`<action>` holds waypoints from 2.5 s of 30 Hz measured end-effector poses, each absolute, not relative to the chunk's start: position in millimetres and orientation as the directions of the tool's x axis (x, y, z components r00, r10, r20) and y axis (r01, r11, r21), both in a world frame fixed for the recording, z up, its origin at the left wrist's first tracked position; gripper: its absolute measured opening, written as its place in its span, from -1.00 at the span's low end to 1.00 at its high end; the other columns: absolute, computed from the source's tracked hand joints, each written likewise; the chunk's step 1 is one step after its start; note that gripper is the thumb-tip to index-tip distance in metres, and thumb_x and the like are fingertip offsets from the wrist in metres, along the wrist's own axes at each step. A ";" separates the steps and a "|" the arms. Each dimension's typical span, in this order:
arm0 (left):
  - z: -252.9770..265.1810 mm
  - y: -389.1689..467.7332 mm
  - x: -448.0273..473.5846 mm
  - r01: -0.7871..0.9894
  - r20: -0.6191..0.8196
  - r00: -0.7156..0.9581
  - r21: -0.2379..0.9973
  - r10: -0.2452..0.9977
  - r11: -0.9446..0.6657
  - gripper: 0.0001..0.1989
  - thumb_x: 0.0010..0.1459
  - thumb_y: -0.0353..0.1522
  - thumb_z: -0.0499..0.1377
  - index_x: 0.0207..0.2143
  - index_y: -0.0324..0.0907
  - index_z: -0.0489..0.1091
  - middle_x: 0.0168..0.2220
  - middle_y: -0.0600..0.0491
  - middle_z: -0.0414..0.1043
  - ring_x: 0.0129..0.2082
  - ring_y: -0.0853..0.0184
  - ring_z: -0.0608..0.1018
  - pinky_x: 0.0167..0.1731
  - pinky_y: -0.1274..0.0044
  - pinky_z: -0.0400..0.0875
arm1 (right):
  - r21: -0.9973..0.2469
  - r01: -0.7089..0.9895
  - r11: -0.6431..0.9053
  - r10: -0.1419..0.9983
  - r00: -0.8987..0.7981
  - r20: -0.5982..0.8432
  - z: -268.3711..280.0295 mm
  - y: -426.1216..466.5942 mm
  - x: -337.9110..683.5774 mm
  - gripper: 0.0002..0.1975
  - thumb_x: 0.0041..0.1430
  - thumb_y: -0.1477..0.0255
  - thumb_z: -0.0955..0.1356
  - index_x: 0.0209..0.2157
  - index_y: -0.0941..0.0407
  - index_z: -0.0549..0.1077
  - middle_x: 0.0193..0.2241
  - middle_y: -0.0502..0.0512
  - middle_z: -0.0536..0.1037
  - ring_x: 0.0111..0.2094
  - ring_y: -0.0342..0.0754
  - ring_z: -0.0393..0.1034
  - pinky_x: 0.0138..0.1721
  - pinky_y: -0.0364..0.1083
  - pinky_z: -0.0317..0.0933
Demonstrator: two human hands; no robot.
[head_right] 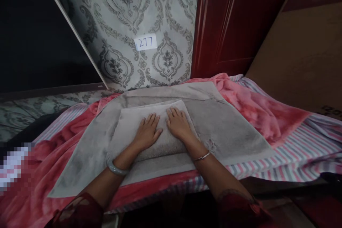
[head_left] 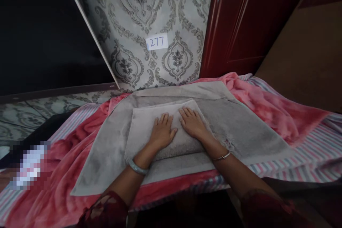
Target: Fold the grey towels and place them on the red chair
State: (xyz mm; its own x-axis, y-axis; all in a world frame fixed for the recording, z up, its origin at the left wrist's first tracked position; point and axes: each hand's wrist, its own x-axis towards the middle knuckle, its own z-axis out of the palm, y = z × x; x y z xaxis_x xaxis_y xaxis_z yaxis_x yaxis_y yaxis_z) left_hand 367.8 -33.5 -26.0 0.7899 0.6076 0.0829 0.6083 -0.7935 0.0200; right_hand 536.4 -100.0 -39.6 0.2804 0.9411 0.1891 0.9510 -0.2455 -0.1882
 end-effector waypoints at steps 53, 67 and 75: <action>-8.2 41.8 298.5 0.912 0.059 0.401 0.063 0.914 -0.404 -0.34 0.38 -0.09 -0.21 0.44 -0.12 0.05 0.49 -0.04 -0.13 0.43 -0.05 0.10 0.34 0.02 0.06 | -0.247 0.889 -0.387 0.904 0.418 0.089 -26.8 -75.8 570.2 -0.43 0.48 0.21 0.06 0.42 0.04 0.15 0.46 0.16 0.01 0.46 0.13 -0.18 0.34 0.21 0.00; 32.7 13.4 382.8 0.687 -0.026 0.726 -0.007 0.687 -0.726 -0.46 0.39 -0.23 -0.11 0.36 -0.07 0.18 0.42 -0.12 0.11 0.43 0.09 0.15 0.35 0.07 0.04 | -0.288 0.878 -0.382 0.897 0.428 0.113 -22.8 -78.5 566.8 -0.44 0.48 0.23 0.09 0.41 0.03 0.16 0.46 0.12 0.02 0.46 0.14 -0.17 0.34 0.21 0.00; -8.0 8.0 429.5 0.565 0.074 0.821 0.040 0.566 -0.824 -0.44 0.42 -0.21 -0.16 0.41 -0.04 0.10 0.47 -0.04 -0.01 0.47 0.11 0.02 0.39 0.05 -0.08 | -0.268 0.889 -0.371 0.896 0.419 0.147 -25.2 -78.4 567.8 -0.45 0.47 0.27 0.09 0.41 0.01 0.18 0.46 0.11 0.04 0.46 0.13 -0.17 0.32 0.22 0.03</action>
State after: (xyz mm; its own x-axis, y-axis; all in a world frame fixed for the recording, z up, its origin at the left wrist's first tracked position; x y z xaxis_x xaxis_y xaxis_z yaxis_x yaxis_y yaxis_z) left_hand 429.5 8.0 -8.0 0.8208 0.5664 0.0741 0.5651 -0.8241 0.0401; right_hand 567.8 -78.4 -25.2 0.4186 0.8963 0.1467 0.8889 -0.3712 -0.2683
